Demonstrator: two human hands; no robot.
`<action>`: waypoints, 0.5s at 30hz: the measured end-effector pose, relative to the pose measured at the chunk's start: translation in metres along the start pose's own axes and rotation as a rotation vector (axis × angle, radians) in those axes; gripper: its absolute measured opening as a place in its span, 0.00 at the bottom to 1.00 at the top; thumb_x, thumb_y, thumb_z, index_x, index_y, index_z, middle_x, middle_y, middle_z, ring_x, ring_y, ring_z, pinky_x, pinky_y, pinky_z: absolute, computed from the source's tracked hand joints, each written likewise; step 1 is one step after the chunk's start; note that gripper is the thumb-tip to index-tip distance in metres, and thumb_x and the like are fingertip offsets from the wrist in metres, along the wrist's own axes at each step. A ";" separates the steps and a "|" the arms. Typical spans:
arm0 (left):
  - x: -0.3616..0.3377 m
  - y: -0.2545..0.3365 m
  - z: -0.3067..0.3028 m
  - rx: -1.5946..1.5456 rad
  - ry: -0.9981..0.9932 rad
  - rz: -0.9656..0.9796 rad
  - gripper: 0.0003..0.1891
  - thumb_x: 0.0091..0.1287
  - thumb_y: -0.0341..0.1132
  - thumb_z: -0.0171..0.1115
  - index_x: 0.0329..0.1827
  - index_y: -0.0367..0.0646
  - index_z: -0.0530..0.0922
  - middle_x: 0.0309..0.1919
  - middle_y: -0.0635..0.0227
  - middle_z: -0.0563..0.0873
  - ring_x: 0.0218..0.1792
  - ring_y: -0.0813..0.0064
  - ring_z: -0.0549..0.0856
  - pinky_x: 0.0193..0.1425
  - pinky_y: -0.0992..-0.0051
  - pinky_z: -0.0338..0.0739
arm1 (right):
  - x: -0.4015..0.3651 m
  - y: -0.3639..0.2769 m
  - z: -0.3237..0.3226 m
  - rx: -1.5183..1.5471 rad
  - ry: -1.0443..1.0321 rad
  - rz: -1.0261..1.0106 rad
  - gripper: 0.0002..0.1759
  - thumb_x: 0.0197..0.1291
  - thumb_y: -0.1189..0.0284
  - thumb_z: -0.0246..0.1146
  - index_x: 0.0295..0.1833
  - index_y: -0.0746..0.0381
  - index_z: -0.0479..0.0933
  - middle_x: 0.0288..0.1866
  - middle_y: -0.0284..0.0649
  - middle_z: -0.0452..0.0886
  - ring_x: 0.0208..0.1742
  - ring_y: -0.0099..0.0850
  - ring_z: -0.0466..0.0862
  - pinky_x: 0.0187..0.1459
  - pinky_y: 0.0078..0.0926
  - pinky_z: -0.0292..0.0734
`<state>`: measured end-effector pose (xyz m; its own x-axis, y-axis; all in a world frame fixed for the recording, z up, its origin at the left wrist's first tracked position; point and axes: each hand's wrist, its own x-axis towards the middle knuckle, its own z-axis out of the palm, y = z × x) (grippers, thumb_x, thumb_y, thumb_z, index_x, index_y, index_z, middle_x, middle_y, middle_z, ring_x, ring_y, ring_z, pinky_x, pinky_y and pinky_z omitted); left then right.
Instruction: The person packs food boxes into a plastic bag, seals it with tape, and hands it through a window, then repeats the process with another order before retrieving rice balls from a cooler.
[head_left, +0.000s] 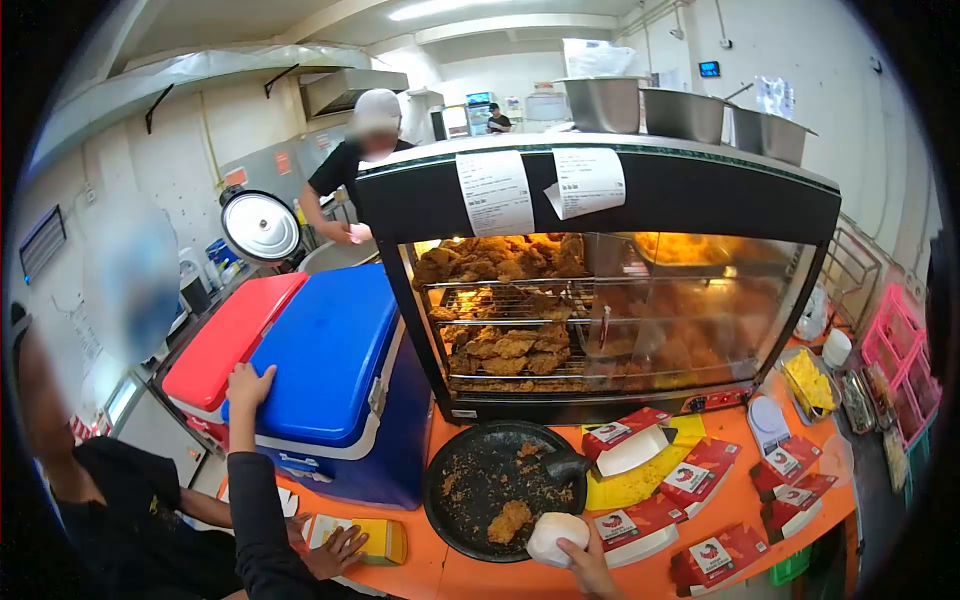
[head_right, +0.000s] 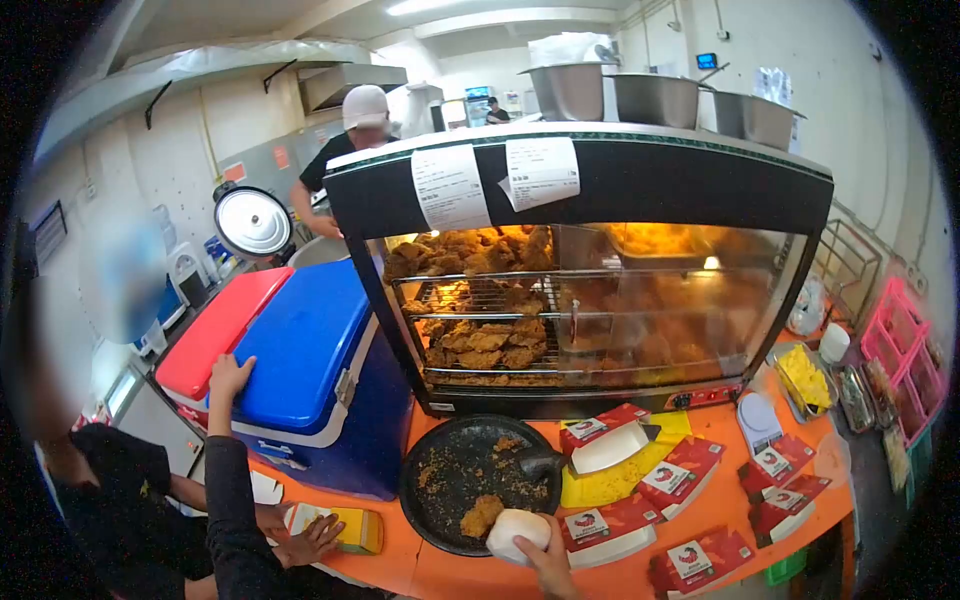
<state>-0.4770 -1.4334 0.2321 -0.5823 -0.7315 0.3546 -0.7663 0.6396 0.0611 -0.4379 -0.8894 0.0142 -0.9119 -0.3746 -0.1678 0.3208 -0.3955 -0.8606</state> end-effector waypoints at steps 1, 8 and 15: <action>0.001 -0.006 -0.006 -0.014 0.033 0.021 0.34 0.54 0.60 0.56 0.49 0.34 0.73 0.50 0.48 0.75 0.51 0.49 0.74 0.52 0.56 0.70 | -0.004 0.002 -0.003 0.009 0.015 -0.004 0.45 0.51 0.58 0.66 0.69 0.52 0.47 0.67 0.47 0.54 0.64 0.42 0.63 0.57 0.55 0.63; 0.069 -0.077 0.036 -0.168 -0.277 -0.067 0.42 0.53 0.67 0.50 0.46 0.27 0.75 0.41 0.42 0.79 0.44 0.54 0.80 0.52 0.65 0.72 | -0.020 0.001 0.019 0.030 0.407 -0.078 0.30 0.47 0.77 0.65 0.55 0.64 0.59 0.46 0.45 0.71 0.46 0.34 0.76 0.46 0.30 0.75; 0.078 -0.079 0.016 -0.274 -0.479 0.087 0.48 0.51 0.72 0.48 0.44 0.22 0.74 0.33 0.44 0.81 0.34 0.53 0.83 0.36 0.62 0.77 | -0.008 0.018 0.065 0.083 0.442 -0.109 0.28 0.50 0.74 0.64 0.56 0.62 0.59 0.49 0.43 0.70 0.49 0.32 0.74 0.47 0.29 0.73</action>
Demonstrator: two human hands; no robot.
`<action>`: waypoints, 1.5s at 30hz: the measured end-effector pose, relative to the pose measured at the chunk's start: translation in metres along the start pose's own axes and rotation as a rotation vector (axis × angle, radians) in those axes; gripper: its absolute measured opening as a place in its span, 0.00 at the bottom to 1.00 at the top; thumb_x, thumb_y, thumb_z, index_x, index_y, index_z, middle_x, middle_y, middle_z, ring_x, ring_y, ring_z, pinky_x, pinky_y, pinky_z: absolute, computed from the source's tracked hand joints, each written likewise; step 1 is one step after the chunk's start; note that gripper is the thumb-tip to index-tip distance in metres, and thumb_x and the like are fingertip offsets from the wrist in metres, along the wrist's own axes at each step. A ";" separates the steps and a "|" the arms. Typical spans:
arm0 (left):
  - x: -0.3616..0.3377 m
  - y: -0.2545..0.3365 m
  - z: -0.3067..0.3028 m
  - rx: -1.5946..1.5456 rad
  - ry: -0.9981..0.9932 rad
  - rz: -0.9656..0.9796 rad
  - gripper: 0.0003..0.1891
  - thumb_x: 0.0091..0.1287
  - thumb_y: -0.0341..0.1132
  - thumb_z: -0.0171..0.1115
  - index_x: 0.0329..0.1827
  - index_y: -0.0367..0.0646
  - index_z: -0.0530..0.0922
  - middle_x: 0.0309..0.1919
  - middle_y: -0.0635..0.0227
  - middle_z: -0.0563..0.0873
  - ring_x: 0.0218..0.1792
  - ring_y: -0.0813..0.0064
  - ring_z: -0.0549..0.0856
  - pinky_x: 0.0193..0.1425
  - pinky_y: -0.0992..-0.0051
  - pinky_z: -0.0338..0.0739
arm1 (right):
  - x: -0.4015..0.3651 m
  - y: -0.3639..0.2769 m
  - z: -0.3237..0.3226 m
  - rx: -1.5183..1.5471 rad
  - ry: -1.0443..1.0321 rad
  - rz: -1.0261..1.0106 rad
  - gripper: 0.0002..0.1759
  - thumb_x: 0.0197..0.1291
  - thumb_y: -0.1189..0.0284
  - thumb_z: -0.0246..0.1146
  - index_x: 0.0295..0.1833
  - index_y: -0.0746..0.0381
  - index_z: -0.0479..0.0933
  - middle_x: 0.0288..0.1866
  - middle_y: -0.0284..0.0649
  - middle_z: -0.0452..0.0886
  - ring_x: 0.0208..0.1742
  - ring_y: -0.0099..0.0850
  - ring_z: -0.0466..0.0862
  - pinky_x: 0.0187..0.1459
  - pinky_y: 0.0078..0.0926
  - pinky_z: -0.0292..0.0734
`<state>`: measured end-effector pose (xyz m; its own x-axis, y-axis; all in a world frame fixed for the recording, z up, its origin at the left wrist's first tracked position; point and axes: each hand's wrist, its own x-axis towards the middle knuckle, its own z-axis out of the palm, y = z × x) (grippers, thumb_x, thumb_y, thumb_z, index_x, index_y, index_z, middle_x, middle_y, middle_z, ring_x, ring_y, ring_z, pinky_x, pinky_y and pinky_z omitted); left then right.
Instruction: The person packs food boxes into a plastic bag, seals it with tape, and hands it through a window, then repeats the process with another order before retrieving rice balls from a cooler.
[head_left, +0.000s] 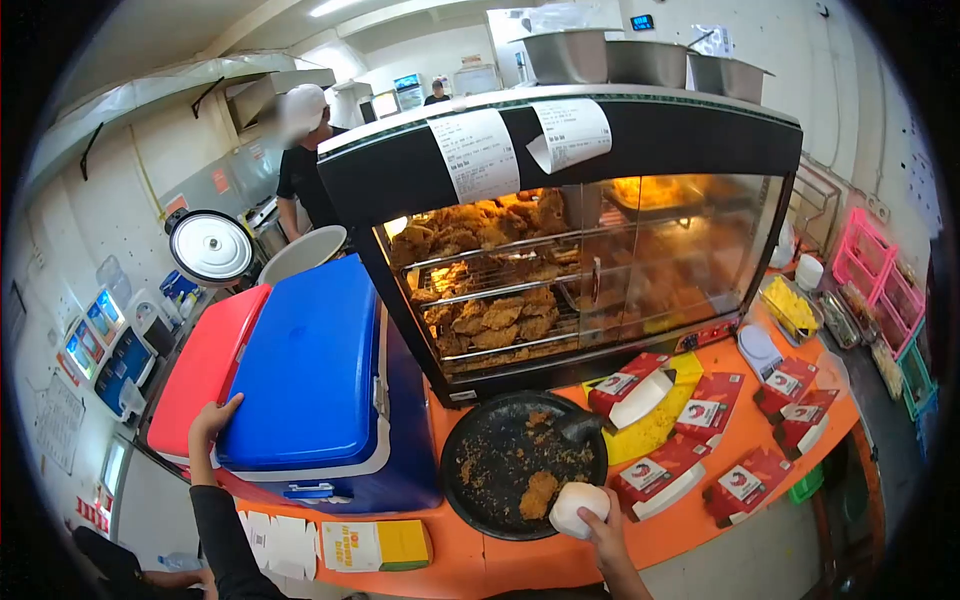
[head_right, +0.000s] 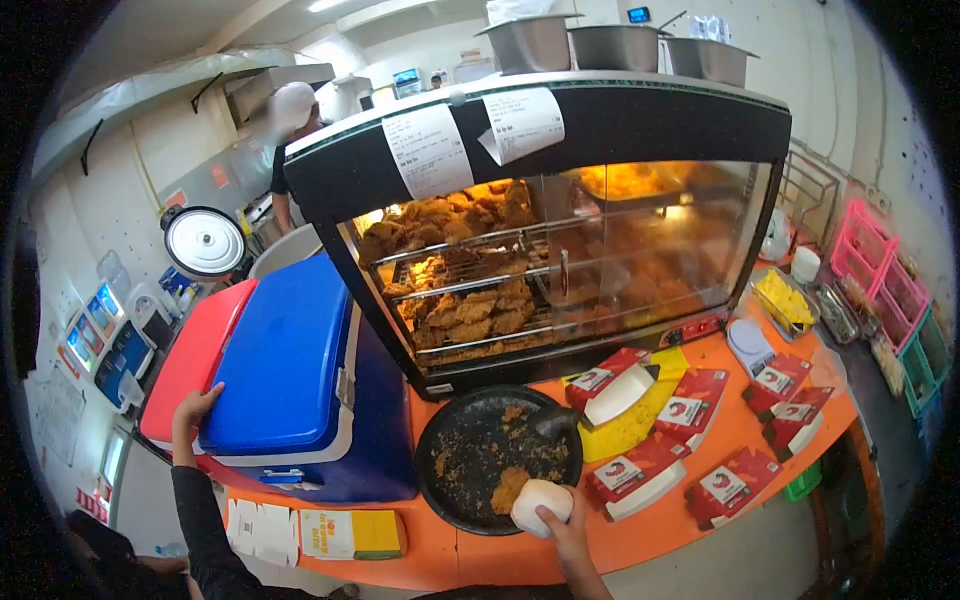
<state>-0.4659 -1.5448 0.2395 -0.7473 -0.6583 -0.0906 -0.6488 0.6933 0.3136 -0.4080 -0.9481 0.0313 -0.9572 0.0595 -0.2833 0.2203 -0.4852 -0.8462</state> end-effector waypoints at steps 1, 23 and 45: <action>-0.010 0.013 -0.005 0.072 -0.017 -0.069 0.46 0.53 0.70 0.48 0.42 0.22 0.75 0.31 0.46 0.82 0.33 0.55 0.83 0.35 0.62 0.77 | -0.005 -0.001 0.007 0.014 -0.002 0.023 0.28 0.50 0.74 0.65 0.55 0.62 0.60 0.48 0.42 0.70 0.49 0.32 0.74 0.47 0.29 0.73; 0.006 -0.002 -0.008 -0.054 -0.189 -0.140 0.47 0.54 0.70 0.47 0.50 0.24 0.71 0.37 0.45 0.80 0.33 0.55 0.82 0.32 0.63 0.76 | -0.011 0.029 -0.022 -0.125 -0.059 -0.031 0.31 0.47 0.73 0.67 0.55 0.65 0.60 0.48 0.44 0.71 0.48 0.33 0.74 0.46 0.28 0.73; -0.052 0.089 -0.133 -0.715 -0.061 0.310 0.25 0.54 0.44 0.60 0.53 0.39 0.71 0.35 0.64 0.79 0.30 0.74 0.79 0.38 0.79 0.74 | 0.008 0.023 -0.033 -0.164 -0.031 0.003 0.26 0.49 0.72 0.66 0.52 0.62 0.62 0.45 0.41 0.73 0.46 0.31 0.76 0.43 0.29 0.77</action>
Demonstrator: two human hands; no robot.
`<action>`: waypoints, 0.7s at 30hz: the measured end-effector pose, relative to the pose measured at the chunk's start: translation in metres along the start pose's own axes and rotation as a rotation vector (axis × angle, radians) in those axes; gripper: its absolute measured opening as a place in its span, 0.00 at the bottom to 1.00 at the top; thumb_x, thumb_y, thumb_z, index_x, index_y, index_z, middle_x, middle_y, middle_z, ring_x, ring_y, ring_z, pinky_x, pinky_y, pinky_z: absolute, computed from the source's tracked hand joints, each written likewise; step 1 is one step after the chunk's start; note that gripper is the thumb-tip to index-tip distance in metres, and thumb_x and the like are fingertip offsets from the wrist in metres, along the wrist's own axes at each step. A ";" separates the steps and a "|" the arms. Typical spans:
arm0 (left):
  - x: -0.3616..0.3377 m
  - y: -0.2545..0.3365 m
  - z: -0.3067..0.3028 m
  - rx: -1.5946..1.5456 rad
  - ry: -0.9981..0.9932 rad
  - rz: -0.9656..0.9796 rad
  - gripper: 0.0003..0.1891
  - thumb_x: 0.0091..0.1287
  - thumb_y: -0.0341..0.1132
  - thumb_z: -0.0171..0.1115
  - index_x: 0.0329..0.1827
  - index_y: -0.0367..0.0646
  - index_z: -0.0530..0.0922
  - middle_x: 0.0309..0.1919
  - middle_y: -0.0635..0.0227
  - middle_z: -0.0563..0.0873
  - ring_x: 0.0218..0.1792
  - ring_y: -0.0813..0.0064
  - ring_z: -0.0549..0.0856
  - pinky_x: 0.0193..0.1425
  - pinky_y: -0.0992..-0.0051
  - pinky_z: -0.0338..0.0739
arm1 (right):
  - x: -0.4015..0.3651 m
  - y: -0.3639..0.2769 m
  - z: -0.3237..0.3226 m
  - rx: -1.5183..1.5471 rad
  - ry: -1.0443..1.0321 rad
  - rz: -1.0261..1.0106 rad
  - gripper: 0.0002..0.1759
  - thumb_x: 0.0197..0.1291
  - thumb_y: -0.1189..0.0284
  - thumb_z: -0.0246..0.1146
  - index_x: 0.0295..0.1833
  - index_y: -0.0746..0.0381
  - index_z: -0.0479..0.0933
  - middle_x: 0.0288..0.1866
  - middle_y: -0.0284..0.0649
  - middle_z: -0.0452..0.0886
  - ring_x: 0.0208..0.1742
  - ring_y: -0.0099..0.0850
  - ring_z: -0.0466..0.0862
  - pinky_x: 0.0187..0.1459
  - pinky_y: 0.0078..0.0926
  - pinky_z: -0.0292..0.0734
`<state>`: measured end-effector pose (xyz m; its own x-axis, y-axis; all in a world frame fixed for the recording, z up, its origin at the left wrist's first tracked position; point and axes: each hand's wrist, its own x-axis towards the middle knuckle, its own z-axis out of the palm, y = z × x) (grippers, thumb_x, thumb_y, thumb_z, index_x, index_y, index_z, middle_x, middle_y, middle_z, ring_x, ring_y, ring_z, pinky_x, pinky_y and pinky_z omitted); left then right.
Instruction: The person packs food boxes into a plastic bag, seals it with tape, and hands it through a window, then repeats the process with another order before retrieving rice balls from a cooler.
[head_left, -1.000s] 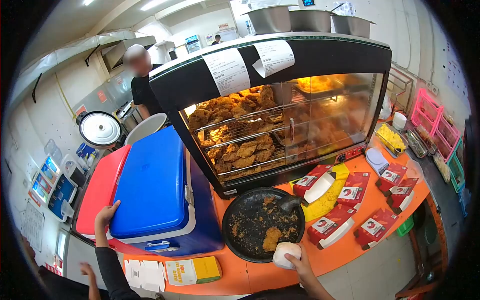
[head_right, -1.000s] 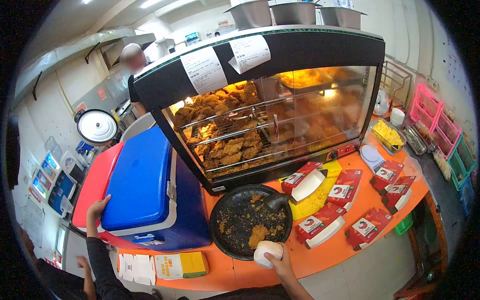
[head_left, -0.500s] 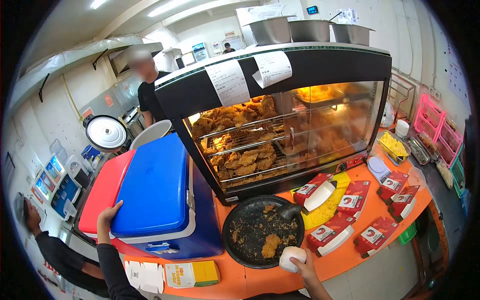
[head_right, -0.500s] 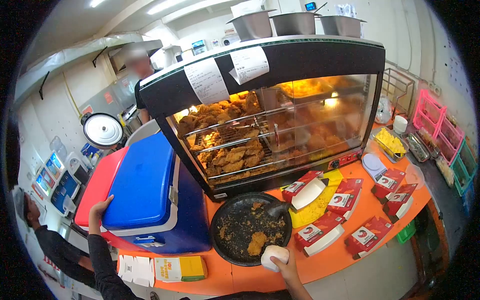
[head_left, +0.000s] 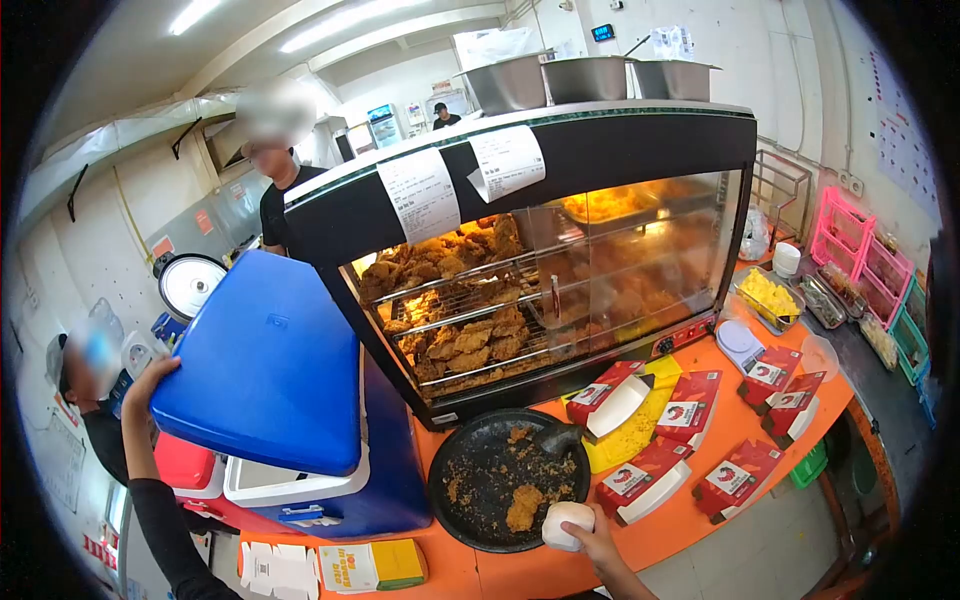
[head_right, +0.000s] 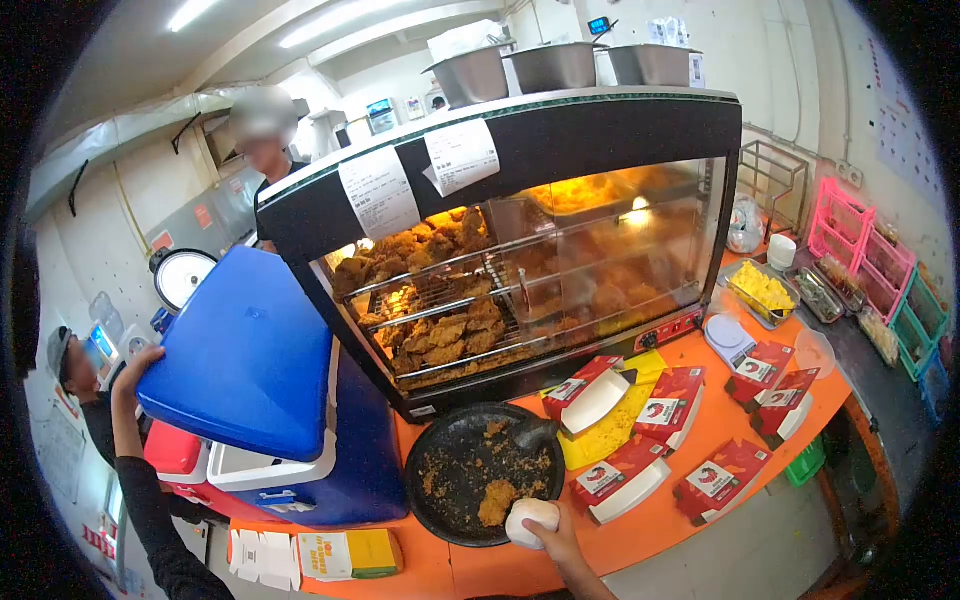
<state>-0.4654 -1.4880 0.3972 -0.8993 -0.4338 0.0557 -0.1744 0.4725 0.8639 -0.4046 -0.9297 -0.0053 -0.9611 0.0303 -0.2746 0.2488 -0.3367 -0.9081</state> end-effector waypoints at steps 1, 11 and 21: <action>0.002 0.010 0.000 -0.002 0.002 0.009 0.25 0.54 0.44 0.60 0.53 0.39 0.71 0.35 0.64 0.79 0.30 0.74 0.79 0.38 0.79 0.74 | 0.001 -0.003 0.000 0.043 -0.022 0.016 0.27 0.49 0.72 0.66 0.52 0.62 0.62 0.46 0.41 0.73 0.46 0.31 0.76 0.43 0.28 0.76; 0.005 0.108 0.045 0.091 -0.081 0.482 0.39 0.46 0.34 0.51 0.67 0.43 0.57 0.64 0.63 0.60 0.56 0.76 0.69 0.56 0.86 0.62 | 0.010 -0.025 -0.008 -0.017 -0.029 0.137 0.34 0.45 0.67 0.70 0.55 0.65 0.60 0.45 0.42 0.71 0.47 0.30 0.74 0.43 0.27 0.75; -0.013 0.160 0.111 0.172 -0.366 0.595 0.22 0.56 0.42 0.51 0.52 0.42 0.73 0.51 0.66 0.74 0.46 0.80 0.76 0.50 0.84 0.70 | -0.017 0.005 0.027 0.023 -0.001 -0.044 0.31 0.48 0.70 0.67 0.55 0.65 0.60 0.48 0.44 0.70 0.48 0.32 0.74 0.43 0.27 0.74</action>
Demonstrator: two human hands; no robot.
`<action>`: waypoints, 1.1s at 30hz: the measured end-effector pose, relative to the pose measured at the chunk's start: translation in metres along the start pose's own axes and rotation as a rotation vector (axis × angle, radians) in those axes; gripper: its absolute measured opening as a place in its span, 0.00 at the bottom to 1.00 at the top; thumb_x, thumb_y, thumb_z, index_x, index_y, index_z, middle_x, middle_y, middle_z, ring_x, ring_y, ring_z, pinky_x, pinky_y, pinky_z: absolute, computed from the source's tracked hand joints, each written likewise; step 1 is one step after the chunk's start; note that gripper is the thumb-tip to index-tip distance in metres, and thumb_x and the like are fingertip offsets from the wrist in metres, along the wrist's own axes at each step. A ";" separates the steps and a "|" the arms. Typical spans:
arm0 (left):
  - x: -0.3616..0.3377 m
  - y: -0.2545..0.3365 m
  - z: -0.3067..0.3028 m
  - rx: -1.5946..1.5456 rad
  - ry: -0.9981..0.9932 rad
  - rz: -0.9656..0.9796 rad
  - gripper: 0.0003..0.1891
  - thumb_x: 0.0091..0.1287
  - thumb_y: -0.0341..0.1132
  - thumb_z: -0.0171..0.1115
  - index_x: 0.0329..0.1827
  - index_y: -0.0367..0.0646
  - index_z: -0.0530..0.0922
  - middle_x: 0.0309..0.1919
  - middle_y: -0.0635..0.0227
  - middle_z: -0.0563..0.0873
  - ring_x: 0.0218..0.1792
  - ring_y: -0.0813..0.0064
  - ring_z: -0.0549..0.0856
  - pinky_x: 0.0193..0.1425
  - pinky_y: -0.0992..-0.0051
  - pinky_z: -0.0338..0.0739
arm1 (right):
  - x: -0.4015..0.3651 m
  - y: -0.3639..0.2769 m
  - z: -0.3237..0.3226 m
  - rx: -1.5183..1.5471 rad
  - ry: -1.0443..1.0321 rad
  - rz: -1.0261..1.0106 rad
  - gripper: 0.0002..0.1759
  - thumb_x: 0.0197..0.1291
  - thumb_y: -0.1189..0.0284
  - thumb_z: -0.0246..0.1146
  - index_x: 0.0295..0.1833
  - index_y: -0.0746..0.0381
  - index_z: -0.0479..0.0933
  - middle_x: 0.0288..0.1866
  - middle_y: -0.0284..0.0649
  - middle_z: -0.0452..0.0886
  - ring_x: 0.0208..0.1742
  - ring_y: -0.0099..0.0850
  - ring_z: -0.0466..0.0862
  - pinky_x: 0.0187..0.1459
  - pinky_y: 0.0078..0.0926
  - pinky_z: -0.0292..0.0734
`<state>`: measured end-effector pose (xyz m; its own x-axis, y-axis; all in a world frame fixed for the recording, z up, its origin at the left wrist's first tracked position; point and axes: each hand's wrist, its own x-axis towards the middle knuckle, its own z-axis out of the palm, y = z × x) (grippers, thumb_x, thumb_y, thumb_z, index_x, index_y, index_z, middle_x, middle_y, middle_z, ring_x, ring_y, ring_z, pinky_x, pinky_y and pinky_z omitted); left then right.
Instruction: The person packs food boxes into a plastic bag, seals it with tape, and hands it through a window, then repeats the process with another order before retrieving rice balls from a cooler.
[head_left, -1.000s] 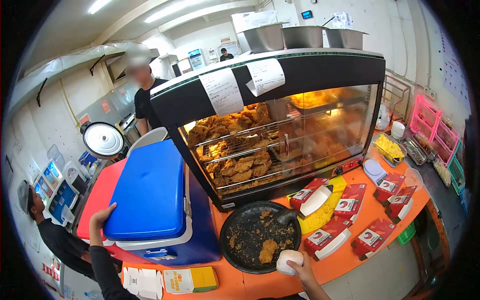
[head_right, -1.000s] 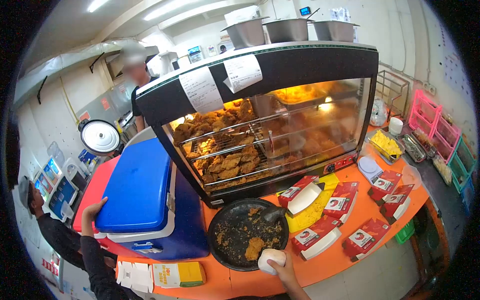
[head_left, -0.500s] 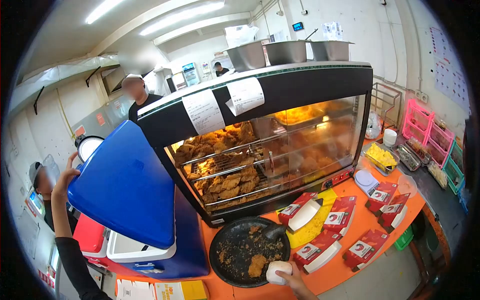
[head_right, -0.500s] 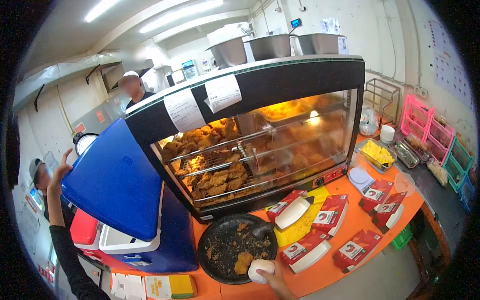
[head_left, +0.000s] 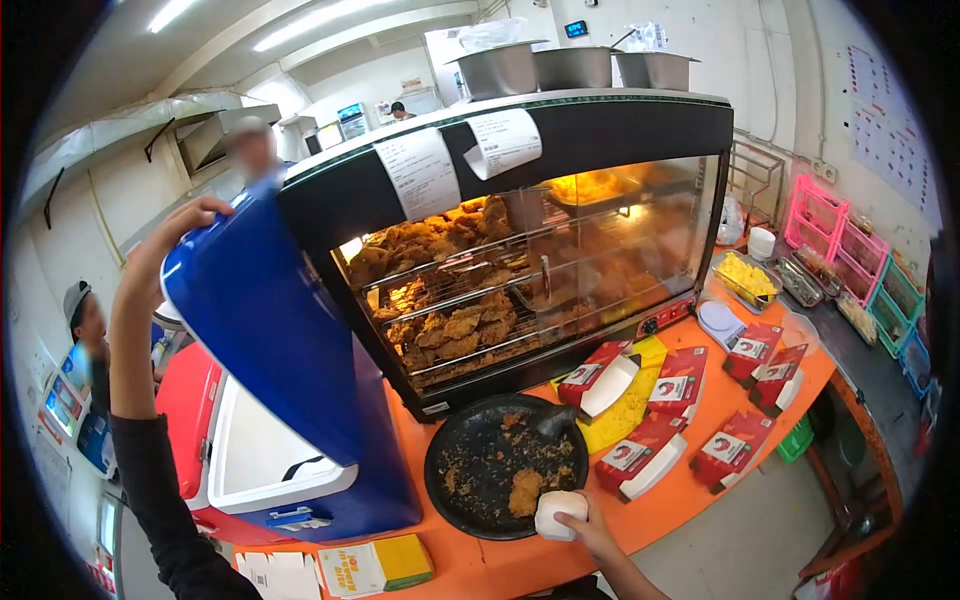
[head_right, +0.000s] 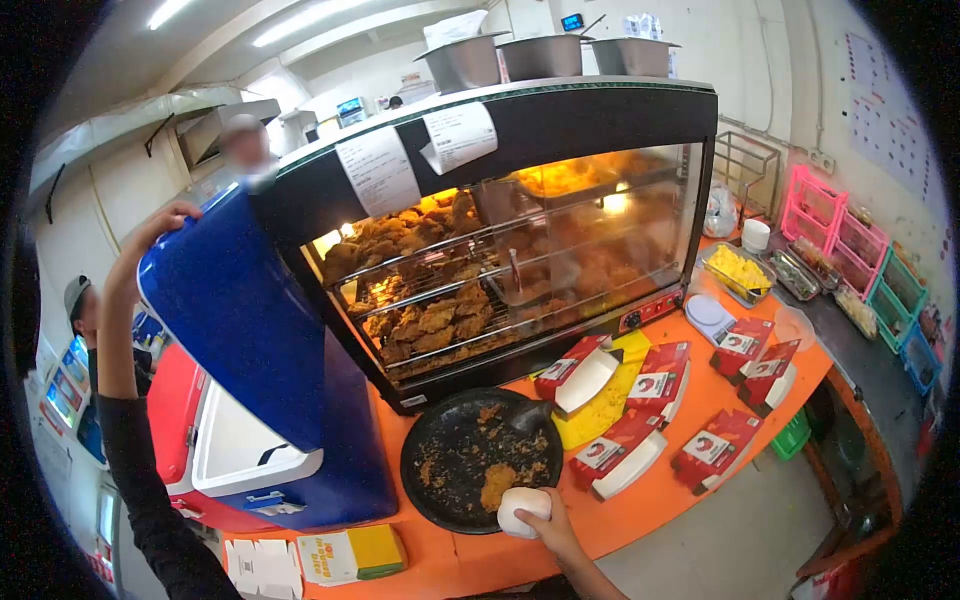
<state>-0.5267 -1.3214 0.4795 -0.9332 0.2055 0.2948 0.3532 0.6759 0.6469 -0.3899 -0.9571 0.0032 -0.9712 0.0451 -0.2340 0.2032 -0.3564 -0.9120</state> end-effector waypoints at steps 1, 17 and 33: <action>-0.003 -0.004 0.004 -0.108 0.010 0.058 0.23 0.57 0.43 0.51 0.54 0.43 0.72 0.51 0.66 0.74 0.47 0.78 0.76 0.51 0.84 0.69 | -0.006 0.002 0.012 -0.025 -0.025 0.035 0.31 0.48 0.70 0.67 0.55 0.64 0.60 0.48 0.44 0.70 0.48 0.31 0.74 0.45 0.27 0.73; -0.256 -0.237 0.047 0.473 0.111 0.132 0.18 0.57 0.45 0.59 0.42 0.40 0.75 0.37 0.61 0.80 0.40 0.62 0.78 0.43 0.68 0.69 | -0.034 -0.141 0.396 -0.370 -0.794 -0.687 0.35 0.41 0.71 0.71 0.55 0.62 0.62 0.51 0.40 0.68 0.53 0.27 0.71 0.52 0.24 0.68; -0.268 -0.302 0.103 0.808 0.588 0.314 0.14 0.60 0.51 0.48 0.31 0.57 0.79 0.28 0.84 0.81 0.30 0.85 0.79 0.31 0.83 0.61 | 0.324 -0.006 0.559 -1.473 -0.175 -0.075 0.62 0.21 0.59 0.77 0.61 0.72 0.49 0.52 0.57 0.71 0.51 0.42 0.76 0.48 0.32 0.74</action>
<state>-0.3903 -1.5074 0.1324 -0.5513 0.2238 0.8038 0.2226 0.9679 -0.1169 -0.7752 -1.4618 0.1214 -0.9654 -0.1280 -0.2272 -0.0101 0.8890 -0.4577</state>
